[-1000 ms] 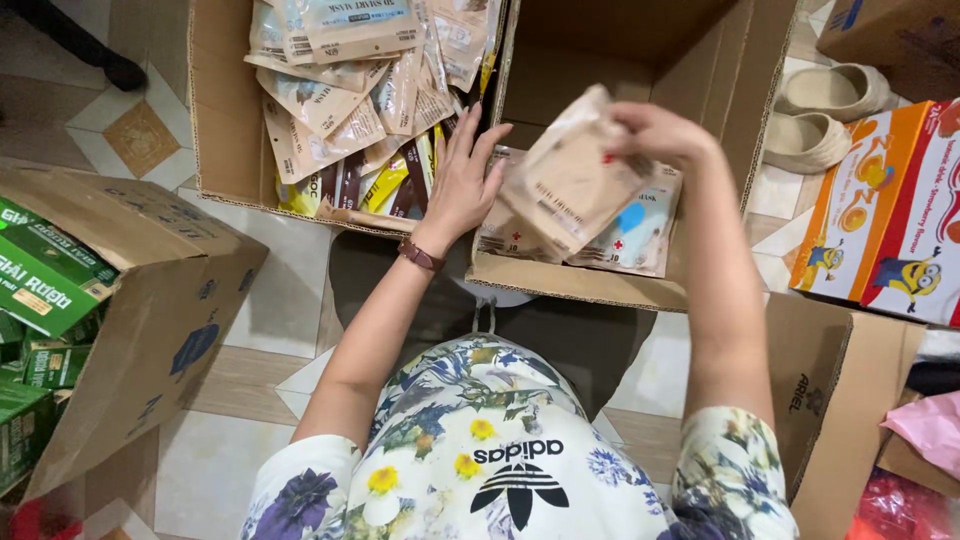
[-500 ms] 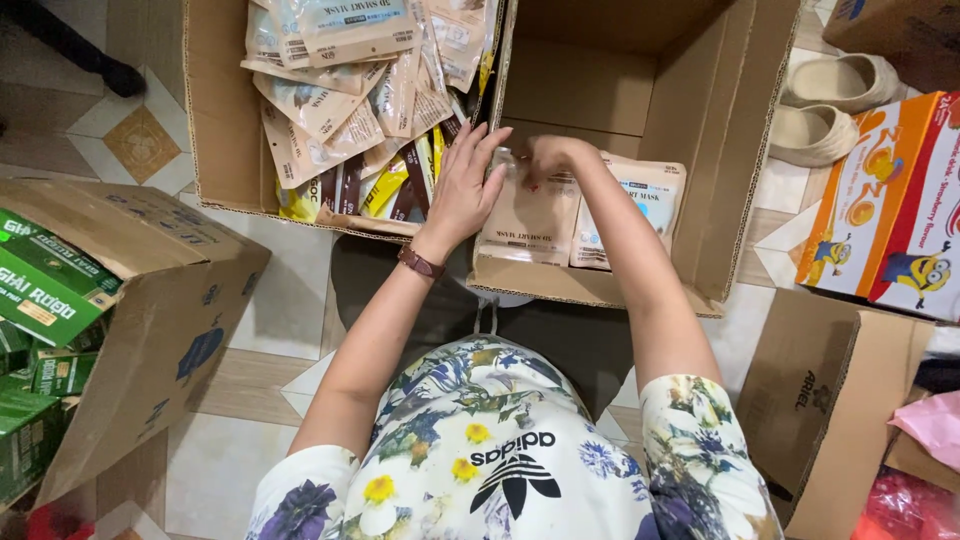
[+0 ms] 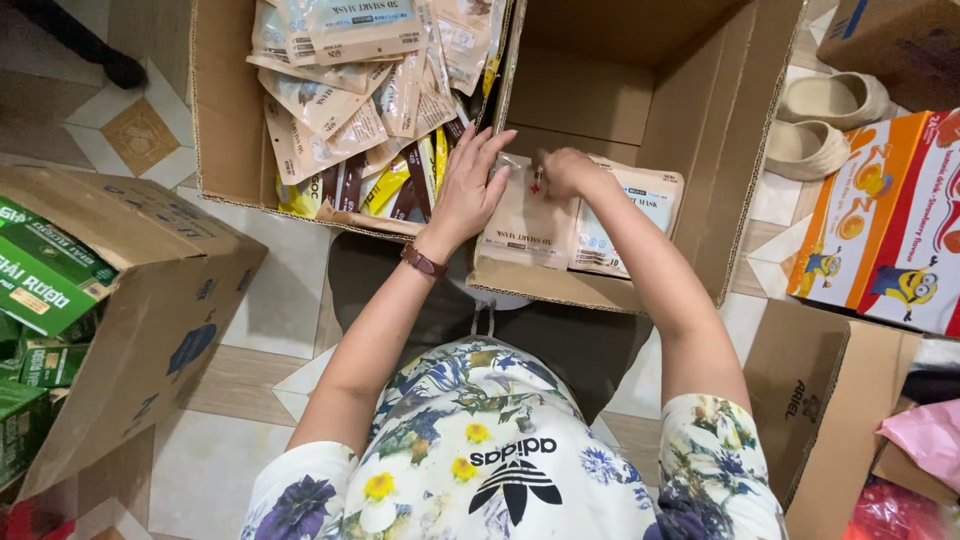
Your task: Sorting and organizing packages of face masks from one box into another.
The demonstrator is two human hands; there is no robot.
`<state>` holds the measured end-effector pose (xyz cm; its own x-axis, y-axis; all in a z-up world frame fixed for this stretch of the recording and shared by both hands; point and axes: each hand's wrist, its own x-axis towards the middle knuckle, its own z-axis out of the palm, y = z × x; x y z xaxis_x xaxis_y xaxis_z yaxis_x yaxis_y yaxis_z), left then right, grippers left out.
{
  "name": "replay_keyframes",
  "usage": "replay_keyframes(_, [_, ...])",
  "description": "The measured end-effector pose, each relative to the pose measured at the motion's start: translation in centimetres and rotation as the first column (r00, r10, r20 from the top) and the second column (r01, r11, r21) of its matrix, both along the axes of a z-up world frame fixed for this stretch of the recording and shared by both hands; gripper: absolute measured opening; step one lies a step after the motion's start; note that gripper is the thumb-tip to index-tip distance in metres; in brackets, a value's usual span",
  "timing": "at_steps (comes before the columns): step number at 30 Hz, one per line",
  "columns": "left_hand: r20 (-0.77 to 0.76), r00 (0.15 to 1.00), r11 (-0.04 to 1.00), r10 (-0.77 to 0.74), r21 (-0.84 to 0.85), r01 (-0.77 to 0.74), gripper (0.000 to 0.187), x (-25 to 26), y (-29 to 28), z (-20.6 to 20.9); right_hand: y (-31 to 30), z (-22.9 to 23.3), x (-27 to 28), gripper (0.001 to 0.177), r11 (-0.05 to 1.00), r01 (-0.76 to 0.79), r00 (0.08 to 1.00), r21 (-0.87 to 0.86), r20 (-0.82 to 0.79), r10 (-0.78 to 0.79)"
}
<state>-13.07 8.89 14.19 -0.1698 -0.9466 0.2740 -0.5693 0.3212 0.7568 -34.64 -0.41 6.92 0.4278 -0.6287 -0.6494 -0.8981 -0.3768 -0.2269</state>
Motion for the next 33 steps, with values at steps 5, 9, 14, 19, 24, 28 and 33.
replay_keyframes(5, [-0.006,1.0,1.0,-0.004,-0.008,0.004,0.049,-0.1,-0.2,-0.3,0.8,-1.1,-0.2,0.08,0.997,-0.029,0.999,-0.07,-0.043,0.026])
replay_keyframes(9, [-0.012,1.0,1.0,-0.004,0.0,0.004,0.048,-0.1,-0.1,-0.2,0.4,-0.2,-0.2,0.095,0.999,0.0,0.998,-0.037,-0.066,-0.003])
replay_keyframes(14, [-0.008,1.0,1.0,0.009,0.008,-0.009,0.049,-0.3,-0.1,-0.3,0.8,0.4,0.7,0.108,1.0,0.002,0.997,-0.023,-0.075,-0.003])
replay_keyframes(19, [0.025,0.999,0.999,0.04,-0.006,-0.04,0.049,-0.2,-0.2,0.0,0.9,-0.7,1.2,0.101,1.0,-0.029,0.998,-0.011,-0.056,0.028])
replay_keyframes(24, [-0.154,0.988,0.999,-0.006,0.049,0.014,0.056,0.8,-0.7,0.7,0.9,3.7,1.0,0.091,0.999,0.012,1.0,-0.043,0.009,-0.012])
replay_keyframes(28, [-0.141,0.985,0.991,0.098,0.11,-0.083,0.043,4.3,-3.4,-5.1,2.7,5.8,-1.3,0.083,0.994,-0.022,0.988,-0.105,0.151,0.038])
replay_keyframes(33, [0.71,0.693,0.783,0.127,0.358,-0.51,0.038,9.3,-6.4,-12.2,6.7,12.2,-1.5,0.08,1.0,0.003,0.958,-0.027,0.288,0.005])
